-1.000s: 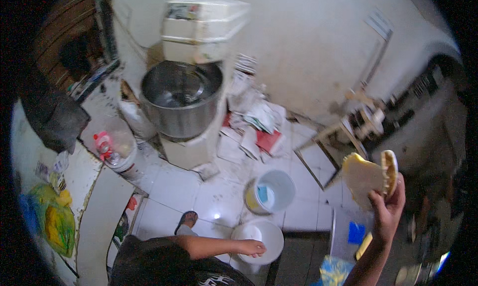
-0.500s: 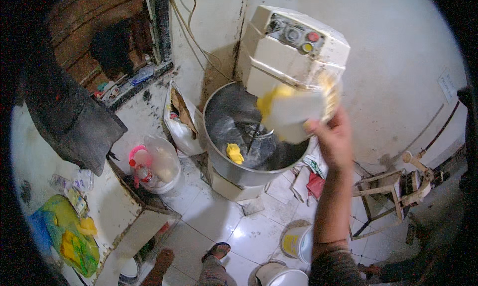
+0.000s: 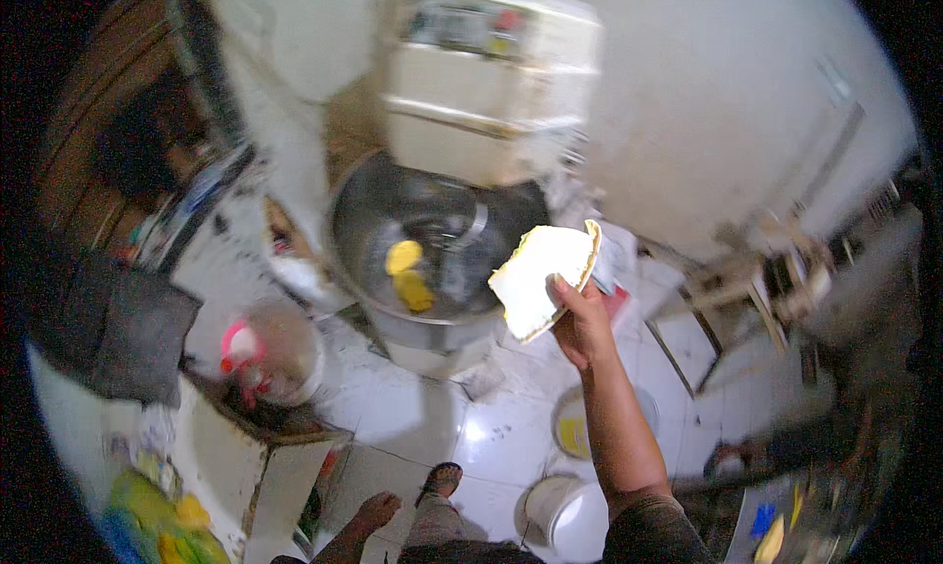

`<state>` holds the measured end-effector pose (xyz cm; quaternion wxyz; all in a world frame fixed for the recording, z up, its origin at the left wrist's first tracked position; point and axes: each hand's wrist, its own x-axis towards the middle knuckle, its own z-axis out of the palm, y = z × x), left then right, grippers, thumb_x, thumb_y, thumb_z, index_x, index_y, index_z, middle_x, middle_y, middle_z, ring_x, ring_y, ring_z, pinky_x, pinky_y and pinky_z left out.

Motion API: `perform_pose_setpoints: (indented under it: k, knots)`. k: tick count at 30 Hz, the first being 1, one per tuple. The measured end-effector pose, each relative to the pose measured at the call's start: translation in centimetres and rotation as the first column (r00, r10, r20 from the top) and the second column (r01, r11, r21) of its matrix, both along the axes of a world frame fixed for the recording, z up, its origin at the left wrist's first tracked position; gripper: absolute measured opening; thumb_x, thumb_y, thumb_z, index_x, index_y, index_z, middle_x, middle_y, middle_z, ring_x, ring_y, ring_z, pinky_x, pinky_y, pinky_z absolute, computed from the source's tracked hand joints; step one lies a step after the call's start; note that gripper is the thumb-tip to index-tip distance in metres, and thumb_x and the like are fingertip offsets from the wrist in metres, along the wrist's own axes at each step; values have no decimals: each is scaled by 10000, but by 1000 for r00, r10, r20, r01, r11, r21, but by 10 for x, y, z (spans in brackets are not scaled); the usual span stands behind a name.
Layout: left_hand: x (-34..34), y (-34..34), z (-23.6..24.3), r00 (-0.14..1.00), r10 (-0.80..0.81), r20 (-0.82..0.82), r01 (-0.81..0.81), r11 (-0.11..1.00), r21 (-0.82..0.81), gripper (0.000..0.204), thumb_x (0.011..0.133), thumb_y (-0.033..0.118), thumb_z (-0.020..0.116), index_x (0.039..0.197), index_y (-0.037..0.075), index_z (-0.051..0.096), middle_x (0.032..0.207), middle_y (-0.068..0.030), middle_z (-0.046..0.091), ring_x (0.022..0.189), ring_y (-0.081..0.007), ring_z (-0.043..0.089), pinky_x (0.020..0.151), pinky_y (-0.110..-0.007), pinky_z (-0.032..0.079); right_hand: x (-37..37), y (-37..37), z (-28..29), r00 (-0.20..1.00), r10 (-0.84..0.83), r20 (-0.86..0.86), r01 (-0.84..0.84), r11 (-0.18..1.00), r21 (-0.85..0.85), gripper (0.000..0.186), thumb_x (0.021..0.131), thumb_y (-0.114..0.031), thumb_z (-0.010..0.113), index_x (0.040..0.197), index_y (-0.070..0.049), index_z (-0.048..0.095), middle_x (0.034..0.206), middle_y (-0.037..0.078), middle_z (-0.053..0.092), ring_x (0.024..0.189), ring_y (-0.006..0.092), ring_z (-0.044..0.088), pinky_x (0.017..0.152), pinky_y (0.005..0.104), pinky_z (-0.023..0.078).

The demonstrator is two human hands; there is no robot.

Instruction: The person scrapes yellow dough from a plastic bag into a large industrial mixer using a white plastic scraper. They then add a white powder from a bag into the mixer and scrape the remaining dough from the table into the mixer.

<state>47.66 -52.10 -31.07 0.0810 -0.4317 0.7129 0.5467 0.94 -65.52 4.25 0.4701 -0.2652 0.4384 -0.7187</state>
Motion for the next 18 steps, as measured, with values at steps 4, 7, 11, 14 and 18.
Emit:
perform_pose_setpoints:
  k: [4, 7, 11, 14, 18]
  knots:
    - [-124, -30, 66, 985, -168, 27, 158, 963, 218, 333, 953, 295, 481, 1030, -8, 594, 987, -108, 647, 893, -198, 602, 806, -323, 462, -21, 159, 24, 914, -243, 326, 267, 963, -32, 473, 885, -248, 599, 1273, -30, 441, 1155, 106, 588, 1030, 235, 602, 879, 400, 508]
    - [-213, -3, 96, 954, -198, -224, 279, 861, 424, 323, 959, 270, 482, 1054, -20, 587, 980, -95, 646, 908, -165, 598, 833, -288, 455, -40, 294, 30, 791, -514, 332, 551, 834, -21, 503, 904, -308, 569, 1283, -6, 436, 1221, 131, 564, 1085, 251, 577, 926, 406, 480]
    - [-306, 79, 128, 699, -601, -387, 706, 668, 237, 320, 961, 255, 486, 1041, -36, 592, 986, -101, 647, 931, -172, 605, 858, -294, 468, -22, 500, 50, 493, -811, 314, 870, 464, -168, 511, 905, -316, 572, 1292, -11, 435, 1196, 132, 583, 1063, 242, 589, 907, 392, 492]
    - [-370, 171, 149, 588, -734, -340, 806, 499, 316, 323, 949, 263, 509, 1074, -21, 601, 975, -87, 654, 913, -150, 607, 848, -284, 470, 21, 635, 69, 73, -976, 204, 983, 36, -179, 522, 887, -306, 605, 1281, -2, 445, 1210, 120, 579, 1072, 242, 585, 917, 401, 484]
    - [-426, 300, 177, 395, -818, -418, 908, 277, 314, 359, 965, 297, 488, 1113, -6, 610, 979, -55, 650, 918, -118, 579, 864, -271, 453, 97, 773, 81, -287, -947, 142, 922, -313, -229, 428, 888, -197, 595, 1249, 3, 479, 1197, 117, 583, 1065, 238, 583, 937, 394, 466]
